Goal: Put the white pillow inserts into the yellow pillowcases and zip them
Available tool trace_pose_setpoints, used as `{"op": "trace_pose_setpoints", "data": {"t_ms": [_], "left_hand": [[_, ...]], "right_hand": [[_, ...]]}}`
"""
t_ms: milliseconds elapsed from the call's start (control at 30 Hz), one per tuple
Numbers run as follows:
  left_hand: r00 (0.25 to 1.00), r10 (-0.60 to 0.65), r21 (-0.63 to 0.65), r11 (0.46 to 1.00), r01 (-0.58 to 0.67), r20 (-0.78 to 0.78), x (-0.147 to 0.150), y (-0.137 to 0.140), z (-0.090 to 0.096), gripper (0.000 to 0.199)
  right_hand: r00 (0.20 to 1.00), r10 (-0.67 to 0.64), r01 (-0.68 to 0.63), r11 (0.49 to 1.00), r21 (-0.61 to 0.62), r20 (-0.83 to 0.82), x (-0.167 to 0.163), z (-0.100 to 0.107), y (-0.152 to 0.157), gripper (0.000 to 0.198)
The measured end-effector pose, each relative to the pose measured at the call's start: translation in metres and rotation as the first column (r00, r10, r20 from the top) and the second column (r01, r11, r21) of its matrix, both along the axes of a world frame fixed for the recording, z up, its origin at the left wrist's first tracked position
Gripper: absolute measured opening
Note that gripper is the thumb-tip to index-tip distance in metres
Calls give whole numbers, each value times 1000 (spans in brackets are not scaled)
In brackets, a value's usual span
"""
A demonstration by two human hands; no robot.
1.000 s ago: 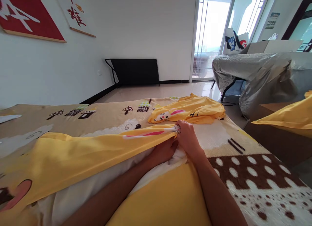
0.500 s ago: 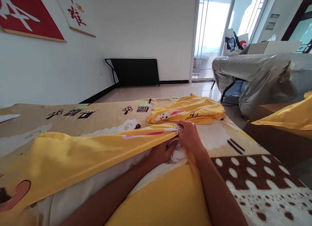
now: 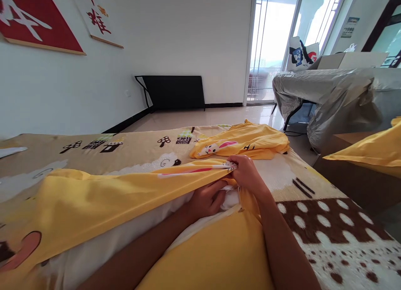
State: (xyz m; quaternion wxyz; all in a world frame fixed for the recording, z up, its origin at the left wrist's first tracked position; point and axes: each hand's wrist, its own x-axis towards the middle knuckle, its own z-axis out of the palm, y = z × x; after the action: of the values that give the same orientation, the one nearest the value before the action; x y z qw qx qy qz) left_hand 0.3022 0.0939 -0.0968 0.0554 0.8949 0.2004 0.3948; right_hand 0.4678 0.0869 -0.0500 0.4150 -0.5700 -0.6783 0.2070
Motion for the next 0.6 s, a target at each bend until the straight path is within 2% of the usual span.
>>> {"op": "trace_pose_setpoints", "data": {"t_ms": [100, 200, 433, 500, 600], "left_hand": [[999, 5, 86, 996, -1, -39, 1, 0, 0, 26], [991, 66, 141, 989, -49, -115, 3, -1, 2, 24], [953, 126, 102, 990, -102, -274, 8, -2, 9, 24], [952, 129, 78, 991, -111, -278, 8, -2, 9, 26], [956, 92, 35, 996, -86, -280, 8, -1, 7, 27]], "right_hand": [[1000, -8, 8, 1000, 10, 10, 1, -1, 0, 22], [1000, -8, 7, 1000, 19, 25, 0, -1, 0, 25], [997, 18, -19, 1000, 13, 71, 1, -2, 1, 21], [992, -21, 21, 1000, -3, 121, 1, -2, 1, 24], [961, -153, 162, 987, -20, 231, 2, -3, 1, 36]]}}
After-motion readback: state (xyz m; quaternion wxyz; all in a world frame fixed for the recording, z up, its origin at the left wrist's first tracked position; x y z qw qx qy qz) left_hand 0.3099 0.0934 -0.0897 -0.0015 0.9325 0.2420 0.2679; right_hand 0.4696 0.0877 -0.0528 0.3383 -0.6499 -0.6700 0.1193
